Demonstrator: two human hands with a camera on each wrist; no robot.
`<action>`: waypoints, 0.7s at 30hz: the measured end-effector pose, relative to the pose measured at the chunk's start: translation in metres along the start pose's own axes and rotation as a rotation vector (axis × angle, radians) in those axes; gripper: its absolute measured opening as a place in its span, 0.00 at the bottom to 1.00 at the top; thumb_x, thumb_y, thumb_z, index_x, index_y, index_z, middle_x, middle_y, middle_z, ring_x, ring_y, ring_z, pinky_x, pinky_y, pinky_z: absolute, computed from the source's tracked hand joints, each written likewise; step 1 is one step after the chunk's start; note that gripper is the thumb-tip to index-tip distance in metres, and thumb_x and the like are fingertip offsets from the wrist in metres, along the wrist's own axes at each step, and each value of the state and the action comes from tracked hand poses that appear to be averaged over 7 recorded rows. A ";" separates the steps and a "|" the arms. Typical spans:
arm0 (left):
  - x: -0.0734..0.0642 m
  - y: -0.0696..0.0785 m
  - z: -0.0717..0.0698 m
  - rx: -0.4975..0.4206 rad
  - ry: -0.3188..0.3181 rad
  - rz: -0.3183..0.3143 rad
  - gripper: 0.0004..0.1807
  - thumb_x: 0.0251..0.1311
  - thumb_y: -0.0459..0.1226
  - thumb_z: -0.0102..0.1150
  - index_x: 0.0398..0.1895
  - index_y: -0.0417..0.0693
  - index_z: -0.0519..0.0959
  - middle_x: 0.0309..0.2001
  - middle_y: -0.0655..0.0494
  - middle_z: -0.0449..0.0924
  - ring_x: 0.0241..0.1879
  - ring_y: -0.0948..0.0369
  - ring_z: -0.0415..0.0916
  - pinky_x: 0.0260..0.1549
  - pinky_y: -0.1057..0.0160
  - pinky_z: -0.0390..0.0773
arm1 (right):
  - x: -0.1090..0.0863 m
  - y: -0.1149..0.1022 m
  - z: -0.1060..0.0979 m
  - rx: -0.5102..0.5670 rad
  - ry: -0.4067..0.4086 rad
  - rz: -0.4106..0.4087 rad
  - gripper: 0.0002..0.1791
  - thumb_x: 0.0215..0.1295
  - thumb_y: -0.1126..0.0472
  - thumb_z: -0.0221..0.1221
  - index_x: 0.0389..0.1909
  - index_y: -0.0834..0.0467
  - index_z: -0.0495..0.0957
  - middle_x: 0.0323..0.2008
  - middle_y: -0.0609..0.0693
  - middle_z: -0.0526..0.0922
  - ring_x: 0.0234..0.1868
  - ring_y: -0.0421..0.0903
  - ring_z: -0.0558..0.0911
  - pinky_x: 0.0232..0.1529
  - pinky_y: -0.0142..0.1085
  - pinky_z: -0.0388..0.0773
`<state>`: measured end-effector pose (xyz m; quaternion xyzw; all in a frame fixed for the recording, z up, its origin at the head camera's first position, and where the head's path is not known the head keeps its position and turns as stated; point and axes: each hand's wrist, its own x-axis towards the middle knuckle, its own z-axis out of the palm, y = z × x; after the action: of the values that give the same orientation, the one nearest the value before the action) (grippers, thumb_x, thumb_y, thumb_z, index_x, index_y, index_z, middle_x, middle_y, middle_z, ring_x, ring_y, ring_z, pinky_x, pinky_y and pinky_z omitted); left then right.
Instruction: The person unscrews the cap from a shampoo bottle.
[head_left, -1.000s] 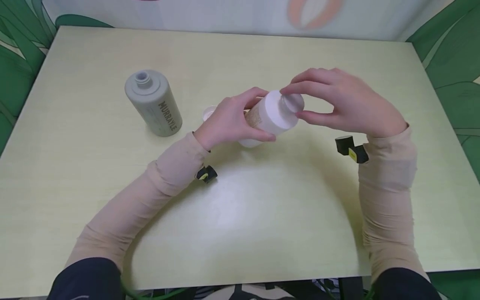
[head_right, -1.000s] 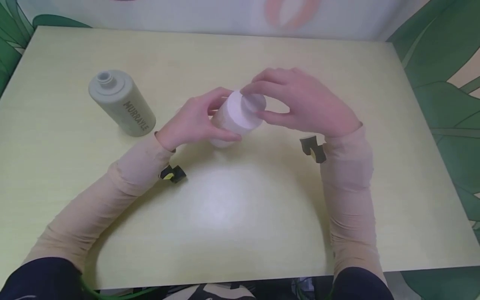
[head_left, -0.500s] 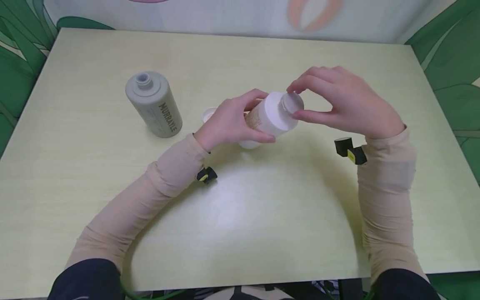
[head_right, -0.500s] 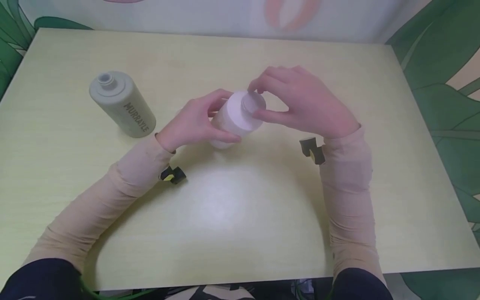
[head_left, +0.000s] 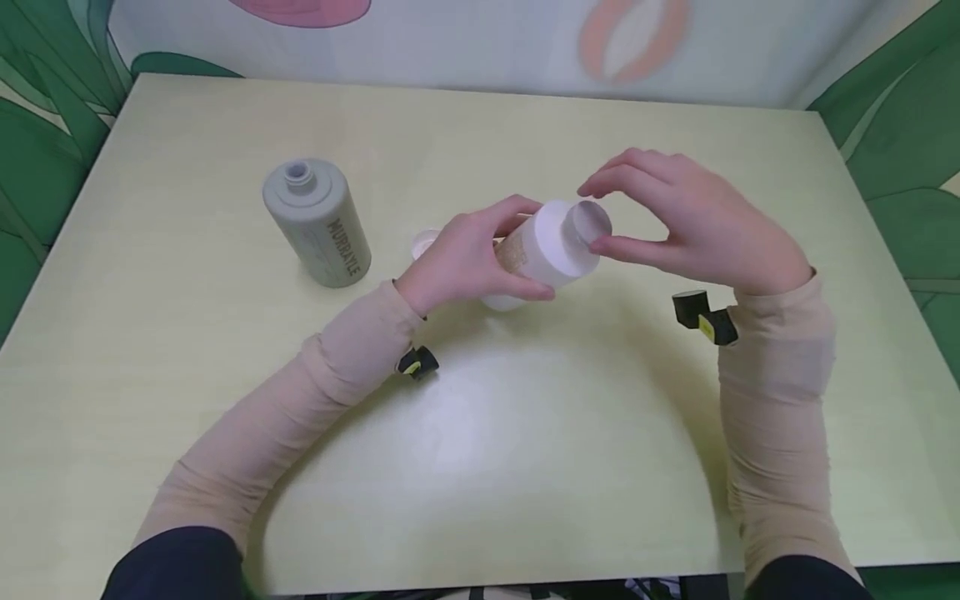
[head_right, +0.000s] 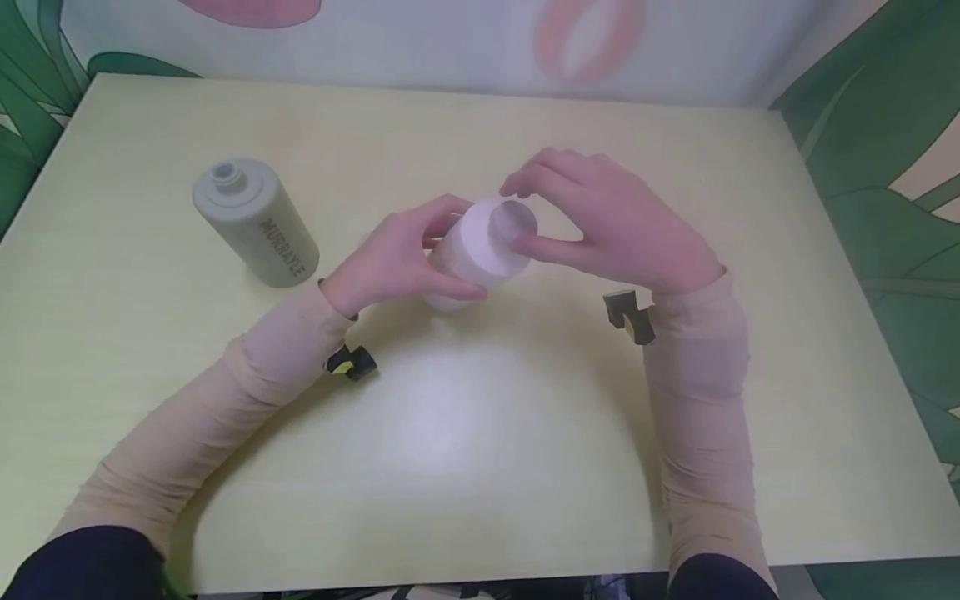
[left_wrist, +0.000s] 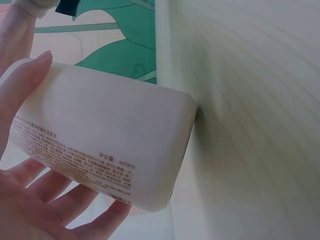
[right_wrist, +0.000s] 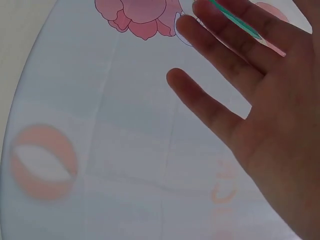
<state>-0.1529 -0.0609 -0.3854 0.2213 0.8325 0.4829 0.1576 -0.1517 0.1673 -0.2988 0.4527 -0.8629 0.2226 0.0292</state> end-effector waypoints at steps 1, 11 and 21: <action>0.000 -0.001 0.000 0.006 0.005 0.002 0.38 0.29 0.52 0.73 0.51 0.69 0.67 0.47 0.66 0.76 0.45 0.68 0.73 0.46 0.62 0.70 | 0.001 0.001 0.001 -0.012 0.002 -0.002 0.19 0.50 0.60 0.63 0.44 0.58 0.74 0.40 0.48 0.77 0.39 0.43 0.73 0.43 0.35 0.67; -0.001 -0.021 0.020 0.016 0.002 -0.005 0.40 0.28 0.53 0.73 0.51 0.68 0.67 0.49 0.64 0.77 0.48 0.66 0.74 0.46 0.60 0.71 | -0.012 0.011 0.022 0.031 -0.020 -0.086 0.23 0.49 0.62 0.63 0.50 0.57 0.73 0.46 0.48 0.74 0.47 0.42 0.73 0.49 0.34 0.67; -0.004 -0.034 0.032 -0.019 0.010 -0.038 0.38 0.28 0.52 0.74 0.50 0.71 0.67 0.47 0.65 0.77 0.46 0.66 0.74 0.44 0.59 0.71 | -0.017 0.018 0.037 -0.043 0.011 -0.058 0.18 0.49 0.57 0.65 0.43 0.52 0.75 0.40 0.41 0.77 0.40 0.36 0.74 0.40 0.34 0.68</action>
<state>-0.1413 -0.0542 -0.4303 0.2016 0.8326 0.4889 0.1645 -0.1501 0.1734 -0.3428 0.4757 -0.8538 0.2053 0.0500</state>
